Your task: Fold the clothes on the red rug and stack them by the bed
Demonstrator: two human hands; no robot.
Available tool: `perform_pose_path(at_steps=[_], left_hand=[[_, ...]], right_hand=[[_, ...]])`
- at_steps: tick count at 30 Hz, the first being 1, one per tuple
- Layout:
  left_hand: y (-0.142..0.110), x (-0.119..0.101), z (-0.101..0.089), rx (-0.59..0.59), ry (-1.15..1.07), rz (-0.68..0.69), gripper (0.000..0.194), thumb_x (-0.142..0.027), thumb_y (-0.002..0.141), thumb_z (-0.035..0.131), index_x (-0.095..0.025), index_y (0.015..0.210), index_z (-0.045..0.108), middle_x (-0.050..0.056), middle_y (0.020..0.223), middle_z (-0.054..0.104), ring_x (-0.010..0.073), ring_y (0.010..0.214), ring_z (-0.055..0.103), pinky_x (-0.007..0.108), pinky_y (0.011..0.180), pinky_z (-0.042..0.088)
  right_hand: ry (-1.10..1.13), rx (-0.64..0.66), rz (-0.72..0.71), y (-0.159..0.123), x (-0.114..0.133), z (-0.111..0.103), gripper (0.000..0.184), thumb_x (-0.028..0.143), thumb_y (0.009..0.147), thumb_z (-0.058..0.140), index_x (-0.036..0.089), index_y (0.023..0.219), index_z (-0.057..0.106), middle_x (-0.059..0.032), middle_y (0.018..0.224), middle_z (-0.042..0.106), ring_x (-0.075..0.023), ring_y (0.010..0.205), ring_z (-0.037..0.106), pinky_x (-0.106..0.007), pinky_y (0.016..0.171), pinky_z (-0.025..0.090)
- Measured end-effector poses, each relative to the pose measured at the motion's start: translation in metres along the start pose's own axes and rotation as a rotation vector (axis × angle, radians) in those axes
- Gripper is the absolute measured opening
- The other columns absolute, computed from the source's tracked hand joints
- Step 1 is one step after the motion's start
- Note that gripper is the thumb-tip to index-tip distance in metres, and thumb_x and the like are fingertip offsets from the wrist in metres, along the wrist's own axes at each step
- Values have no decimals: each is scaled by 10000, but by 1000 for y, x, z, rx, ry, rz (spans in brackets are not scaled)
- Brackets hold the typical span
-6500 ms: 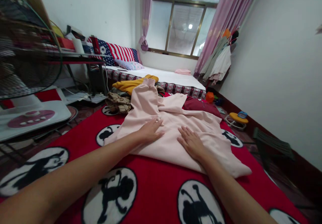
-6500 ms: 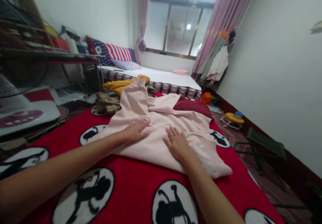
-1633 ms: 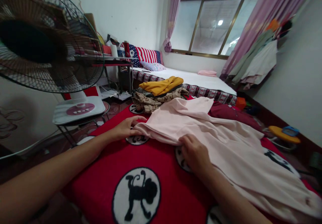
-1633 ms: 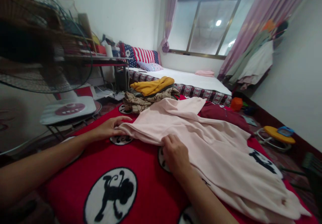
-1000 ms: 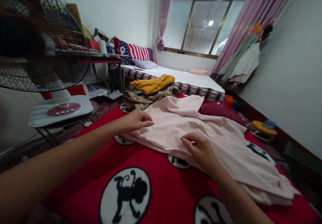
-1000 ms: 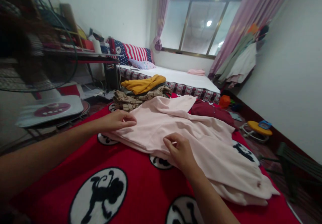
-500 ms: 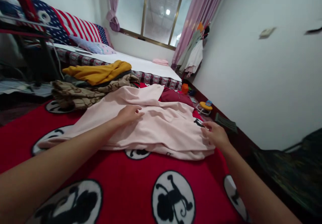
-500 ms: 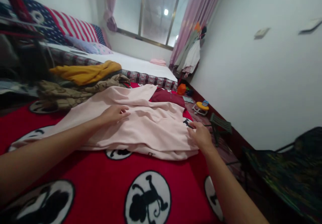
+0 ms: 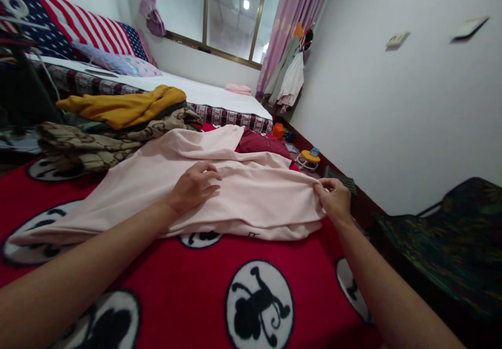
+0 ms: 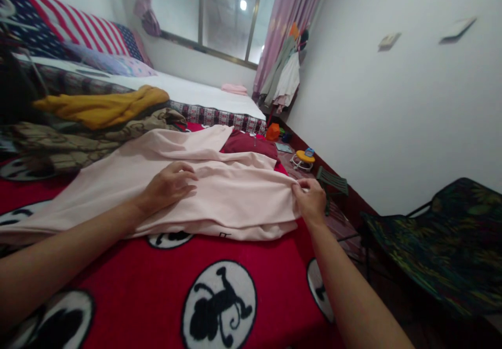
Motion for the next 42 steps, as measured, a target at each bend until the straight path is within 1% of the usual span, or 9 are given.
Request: perform_pose_path(at_steps=[6, 9, 13, 18, 22, 26, 33, 37, 42], left_hand=[[-43, -14, -18, 380, -220, -13, 418, -461, 815, 639, -252, 1173, 690, 75, 1250, 638, 246, 1114, 605, 333, 982, 478], [-76, -9, -41, 349, -91, 44, 560, -416, 739, 718, -342, 1285, 618, 51, 1360, 579, 264, 1203, 569, 341, 1006, 473], [-112, -3, -66, 228, 93, 48, 294, -342, 864, 542, -424, 1099, 698, -16, 1131, 699, 176, 928, 681, 253, 789, 541], [-129, -8, -77, 261, 160, 116, 403, -284, 911, 410, -509, 1111, 677, -57, 1070, 735, 166, 933, 689, 264, 796, 539], [-122, -5, -86, 198, 172, 97, 431, -232, 919, 366, -449, 1067, 708, -36, 1040, 734, 146, 930, 677, 251, 816, 519], [-104, 2, -102, 129, 155, 103, 296, -281, 844, 456, -377, 885, 733, -52, 947, 722, 135, 872, 649, 221, 790, 506], [-98, 8, -89, 601, -5, -145, 202, -300, 812, 521, -304, 764, 717, -44, 788, 704, 132, 686, 590, 203, 621, 437], [-72, 14, -91, 447, -20, -323, 285, -447, 823, 547, -235, 860, 733, -9, 749, 709, 152, 667, 603, 207, 604, 432], [-25, 9, -63, 240, 85, -263, 322, -408, 819, 522, -174, 832, 743, 82, 837, 713, 212, 760, 629, 278, 685, 461]], right_hand=[[-88, 179, 109, 1, -31, -10, 221, 265, 686, 606, 151, 844, 711, -82, 833, 725, -183, 709, 641, -284, 665, 462], [-78, 303, 134, -11, -35, -32, 215, 370, 739, 603, 170, 709, 677, -53, 665, 684, -180, 618, 609, -274, 583, 431], [64, 719, 90, -44, -10, -45, 296, 465, 737, 648, 186, 636, 635, -13, 564, 617, -153, 519, 544, -251, 495, 382], [1, 659, -268, -77, 37, -40, 142, 229, 704, 677, 225, 845, 689, -23, 886, 661, -155, 699, 601, -263, 656, 453], [-107, 615, -412, -84, 45, -36, 106, 166, 791, 553, 226, 808, 639, -26, 935, 635, -147, 733, 609, -252, 667, 435], [-150, 471, -494, -74, 40, -56, 137, 225, 865, 503, 225, 786, 615, -47, 902, 661, -158, 733, 604, -248, 643, 413], [-178, 700, -453, -89, 35, -48, 139, 139, 793, 504, 227, 732, 592, -6, 792, 647, -146, 664, 599, -246, 605, 395], [9, 505, -323, -68, 43, -47, 82, 221, 800, 537, 215, 836, 610, -20, 812, 649, -158, 696, 611, -264, 619, 443], [198, 457, -294, -45, 65, -19, 107, 265, 792, 576, 202, 844, 644, -37, 866, 652, -159, 723, 632, -271, 609, 492]])
Point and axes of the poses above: each hand's wrist, its own y-axis towards the middle knuckle, its own z-axis out of the palm, x = y × z, the point moved 4 cm from there along y, towards the middle knuckle
